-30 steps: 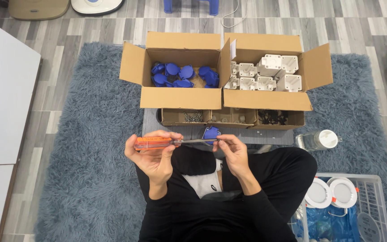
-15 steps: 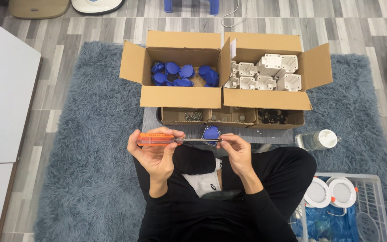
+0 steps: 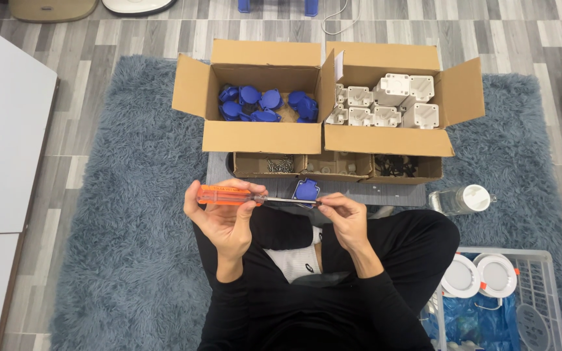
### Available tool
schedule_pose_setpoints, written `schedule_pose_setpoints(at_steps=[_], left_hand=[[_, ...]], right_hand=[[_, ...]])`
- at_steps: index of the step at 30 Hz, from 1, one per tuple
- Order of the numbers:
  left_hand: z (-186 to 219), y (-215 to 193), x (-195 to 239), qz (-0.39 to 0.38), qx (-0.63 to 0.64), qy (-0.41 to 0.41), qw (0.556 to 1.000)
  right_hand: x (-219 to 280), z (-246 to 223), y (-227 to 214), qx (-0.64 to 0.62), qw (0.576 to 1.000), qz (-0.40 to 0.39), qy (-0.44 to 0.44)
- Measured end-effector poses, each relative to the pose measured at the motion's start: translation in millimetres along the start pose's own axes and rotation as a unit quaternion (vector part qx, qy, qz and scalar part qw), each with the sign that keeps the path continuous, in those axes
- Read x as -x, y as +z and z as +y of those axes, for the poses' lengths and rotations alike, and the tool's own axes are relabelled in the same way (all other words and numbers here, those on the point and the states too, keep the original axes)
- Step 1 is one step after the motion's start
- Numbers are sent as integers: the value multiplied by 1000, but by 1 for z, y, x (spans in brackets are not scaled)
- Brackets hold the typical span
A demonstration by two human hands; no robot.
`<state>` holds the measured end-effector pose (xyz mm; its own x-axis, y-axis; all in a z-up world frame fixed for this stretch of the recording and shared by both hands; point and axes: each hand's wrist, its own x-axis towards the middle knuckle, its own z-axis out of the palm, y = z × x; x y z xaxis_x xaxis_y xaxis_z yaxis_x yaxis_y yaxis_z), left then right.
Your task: Assembling small electrical components using a screwdriver while sitting on the floor.
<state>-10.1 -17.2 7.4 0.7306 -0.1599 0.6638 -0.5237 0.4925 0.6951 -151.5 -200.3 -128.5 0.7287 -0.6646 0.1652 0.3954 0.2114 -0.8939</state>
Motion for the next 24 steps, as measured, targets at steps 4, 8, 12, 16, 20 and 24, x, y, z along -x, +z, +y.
schedule_pose_setpoints(at_steps=[4,8,12,16,20,24], left_hand=[[-2,-2,-2,11,-3,-12,1000],[-3,0,-1,17,-2,-22,1000],[-1,0,-4,23,-8,-22,999],[-1,-7,-5,20,-9,-21,1000],[-1,-18,-10,22,-20,-13,999],[-3,-27,-11,10,-36,-6,999]], right_hand=[[-1,0,-2,27,999,-8,-33],[-5,-8,2,65,996,-20,-64],[-8,-14,7,86,992,-31,-81],[-15,-42,26,120,984,-107,-76],[-32,-64,22,281,933,-191,-116],[-39,-65,22,387,870,-271,-140]])
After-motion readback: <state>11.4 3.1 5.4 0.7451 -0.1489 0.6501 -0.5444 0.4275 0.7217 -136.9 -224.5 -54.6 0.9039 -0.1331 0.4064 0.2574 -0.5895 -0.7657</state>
